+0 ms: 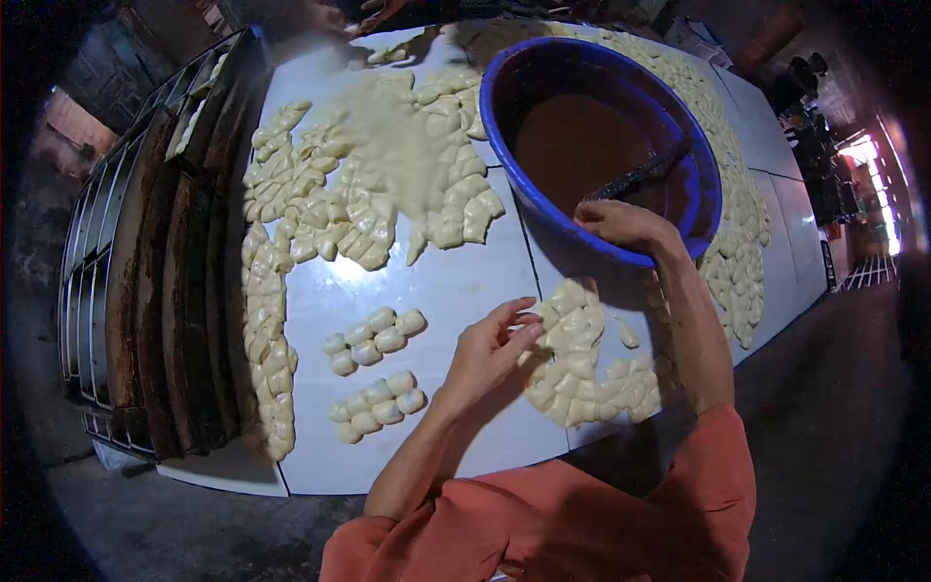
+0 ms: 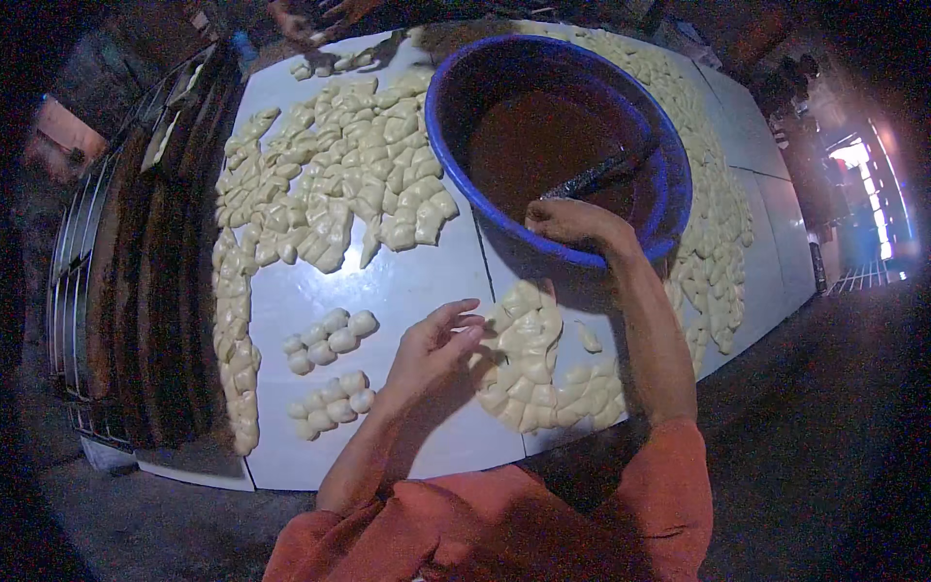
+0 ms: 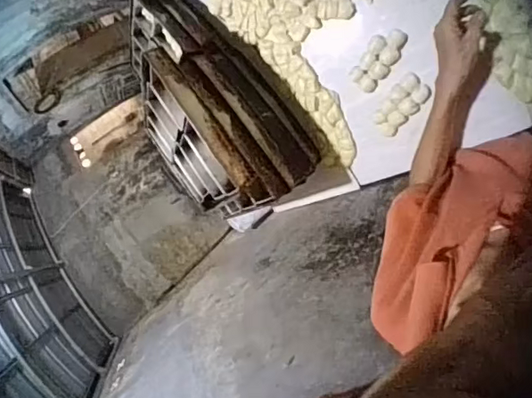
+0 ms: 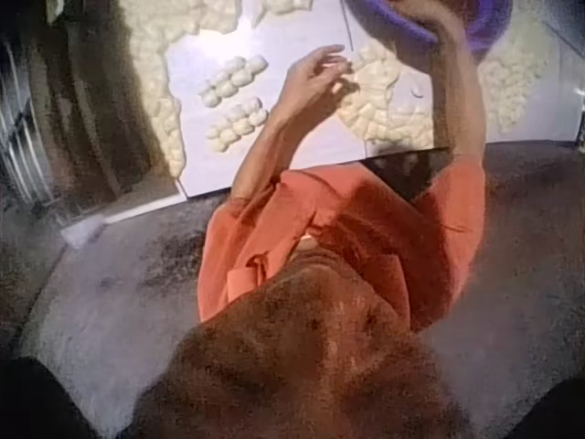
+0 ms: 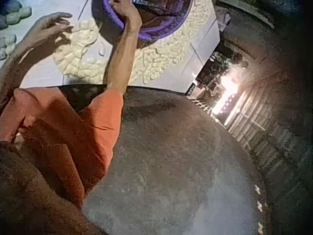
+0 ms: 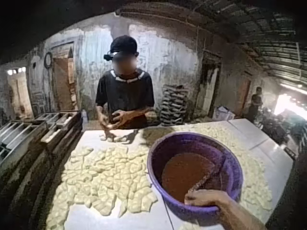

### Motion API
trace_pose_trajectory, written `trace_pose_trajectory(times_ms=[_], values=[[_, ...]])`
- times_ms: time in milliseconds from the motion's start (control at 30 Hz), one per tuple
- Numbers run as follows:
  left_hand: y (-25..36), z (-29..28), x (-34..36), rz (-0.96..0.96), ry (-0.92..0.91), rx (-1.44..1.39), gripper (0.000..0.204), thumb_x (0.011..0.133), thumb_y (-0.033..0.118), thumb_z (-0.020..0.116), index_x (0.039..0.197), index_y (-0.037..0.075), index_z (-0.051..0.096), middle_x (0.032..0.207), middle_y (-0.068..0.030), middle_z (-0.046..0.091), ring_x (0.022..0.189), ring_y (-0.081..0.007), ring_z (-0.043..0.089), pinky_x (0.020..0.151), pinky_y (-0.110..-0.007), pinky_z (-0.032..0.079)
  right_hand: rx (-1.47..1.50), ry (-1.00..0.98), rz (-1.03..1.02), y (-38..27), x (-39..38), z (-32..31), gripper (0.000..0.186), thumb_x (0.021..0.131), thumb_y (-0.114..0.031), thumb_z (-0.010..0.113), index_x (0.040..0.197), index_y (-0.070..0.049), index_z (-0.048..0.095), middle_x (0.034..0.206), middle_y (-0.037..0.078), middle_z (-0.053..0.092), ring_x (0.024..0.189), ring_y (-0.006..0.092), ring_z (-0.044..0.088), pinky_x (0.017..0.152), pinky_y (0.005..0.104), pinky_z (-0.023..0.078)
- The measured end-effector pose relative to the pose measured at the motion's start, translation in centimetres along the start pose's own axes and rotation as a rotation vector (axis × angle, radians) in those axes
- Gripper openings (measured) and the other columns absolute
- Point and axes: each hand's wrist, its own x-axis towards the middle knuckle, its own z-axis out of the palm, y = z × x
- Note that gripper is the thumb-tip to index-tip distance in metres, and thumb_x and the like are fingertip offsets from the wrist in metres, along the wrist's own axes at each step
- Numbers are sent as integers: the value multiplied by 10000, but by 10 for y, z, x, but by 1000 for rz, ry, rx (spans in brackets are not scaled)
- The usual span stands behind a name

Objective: The person prepares pieces of dough by hand, pulling a small piece from a larger mass, dipping it into a bowl of dark liquid, and folding it into a rounded shape before placing the shaped pieces into metal baking pans on the table.

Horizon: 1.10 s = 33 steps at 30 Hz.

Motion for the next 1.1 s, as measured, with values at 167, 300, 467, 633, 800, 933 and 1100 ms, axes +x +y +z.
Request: trace_pose_trajectory(times_ms=[167,300,467,633,800,933,1100], values=[[12,8,8,-23,-80,-52,430,972,208,623,1332,-11,538,1196,-152,628,1014,-188,643,881,-309,519,802,221,-92,-31,-32,-6,161,967,-245,620,977,-84,610,865,-4,642,777,58,597,661,217,486],[37,25,23,5,-85,-235,409,1006,253,581,1332,9,548,1199,-95,635,1047,-166,625,894,-309,515,1298,467,-169,-81,-52,13,121,978,-203,612,1007,-88,587,824,16,656,687,88,648,581,212,524],[57,37,21,-55,-81,-660,441,1042,403,467,1314,69,565,1204,-74,642,1110,-155,593,917,-352,503,1570,497,-279,-107,-57,60,150,995,-208,588,1068,-83,547,896,40,665,685,86,661,573,224,568],[32,7,16,109,78,-760,300,980,271,606,1157,31,642,1038,-79,695,955,-163,658,852,-340,544,1458,462,-204,-136,-71,87,153,971,-147,606,1100,-77,563,935,31,658,810,82,641,764,251,540],[22,-25,-2,81,404,-646,285,912,167,717,1119,-27,693,960,-60,715,816,-104,664,738,-235,538,664,721,-371,-146,-58,137,554,776,-85,791,1279,-59,561,1418,135,460,1239,228,525,960,336,494],[30,-27,-18,123,426,-537,307,905,162,725,1132,-42,689,982,-76,716,834,-115,669,739,-231,533,472,879,-340,-173,-52,161,399,821,-75,752,1203,-58,641,1301,152,533,1115,246,593,852,314,533],[26,-41,-17,351,506,-317,331,867,177,770,1116,-31,700,932,-88,717,802,-118,665,697,-223,531,519,921,-329,-193,-43,162,141,873,-63,705,1007,-25,722,882,56,648,789,165,625,674,292,494]])
